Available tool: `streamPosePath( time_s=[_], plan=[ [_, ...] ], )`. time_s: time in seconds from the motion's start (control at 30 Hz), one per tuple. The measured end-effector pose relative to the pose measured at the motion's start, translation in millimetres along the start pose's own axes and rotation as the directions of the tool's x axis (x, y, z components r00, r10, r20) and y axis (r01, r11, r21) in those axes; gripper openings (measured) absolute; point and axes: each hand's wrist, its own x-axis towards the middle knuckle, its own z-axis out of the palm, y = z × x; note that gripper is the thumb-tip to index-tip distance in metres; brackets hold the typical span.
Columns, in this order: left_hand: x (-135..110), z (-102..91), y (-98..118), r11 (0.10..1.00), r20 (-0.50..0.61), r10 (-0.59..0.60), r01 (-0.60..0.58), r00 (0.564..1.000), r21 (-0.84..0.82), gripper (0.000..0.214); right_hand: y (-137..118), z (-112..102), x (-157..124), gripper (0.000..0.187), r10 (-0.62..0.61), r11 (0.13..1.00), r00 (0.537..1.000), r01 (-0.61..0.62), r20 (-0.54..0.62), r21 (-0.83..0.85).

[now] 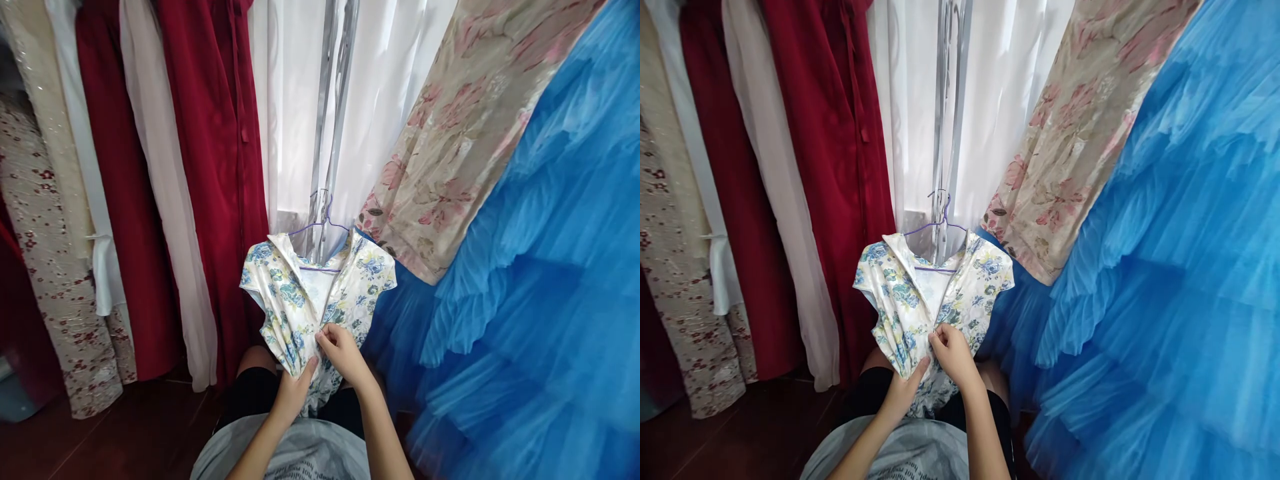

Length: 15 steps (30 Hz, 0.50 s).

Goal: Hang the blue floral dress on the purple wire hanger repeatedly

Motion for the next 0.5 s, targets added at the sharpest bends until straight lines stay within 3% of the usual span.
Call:
streamPosePath(
  time_s=[0.13, 0.2, 0.27, 0.33, 0.37, 0.4, 0.43, 0.5],
  plan=[
    [-2.7, 2.7, 0.9, 0.997, -0.003, -0.057, 0.057, 0.998, -0.043, 0.055, -6.6, -15.6, -12.8, 0.03, 0.024, 0.987, 1.0, -0.024, -0.002, 0.158],
    [-2.8, -3.2, 4.8, 0.997, -0.106, -0.07, 0.067, 0.992, -0.039, 0.059, -9.8, -23.4, -18.1, 0.029, 0.023, 0.985, 1.0, -0.02, -0.01, 0.173],
    [-2.4, -11.7, 14.4, 0.999, -0.3, 0.037, -0.026, 0.953, 0.04, 0.067, -13.9, -29.5, -22.0, 0.028, 0.017, 0.989, 1.0, -0.015, -0.01, 0.145],
    [-2.2, -17.5, 28.3, 0.958, -0.452, 0.269, -0.186, 0.85, 0.22, 0.075, -19.6, -32.5, -24.8, 0.027, 0.004, 0.995, 1.0, -0.005, 0.007, 0.097],
    [-2.5, -17.9, 35.3, 0.916, -0.46, 0.378, -0.254, 0.804, 0.309, 0.074, -23.1, -32.7, -25.9, 0.027, -0.005, 0.998, 1.0, 0.004, 0.026, 0.068],
    [-2.9, -16.0, 41.7, 0.877, -0.42, 0.454, -0.312, 0.786, 0.365, 0.07, -27.1, -32.4, -27.1, 0.027, -0.015, 0.999, 0.999, 0.013, 0.049, 0.039],
    [-3.4, -11.9, 46.8, 0.856, -0.345, 0.487, -0.359, 0.802, 0.373, 0.065, -31.4, -31.8, -28.2, 0.026, -0.024, 1.0, 0.997, 0.023, 0.075, 0.014],
    [-4.3, 1.0, 52.8, 0.879, -0.153, 0.439, -0.387, 0.886, 0.279, 0.059, -39.8, -30.9, -31.1, 0.022, -0.04, 0.999, 0.991, 0.043, 0.126, -0.024]
  ],
)
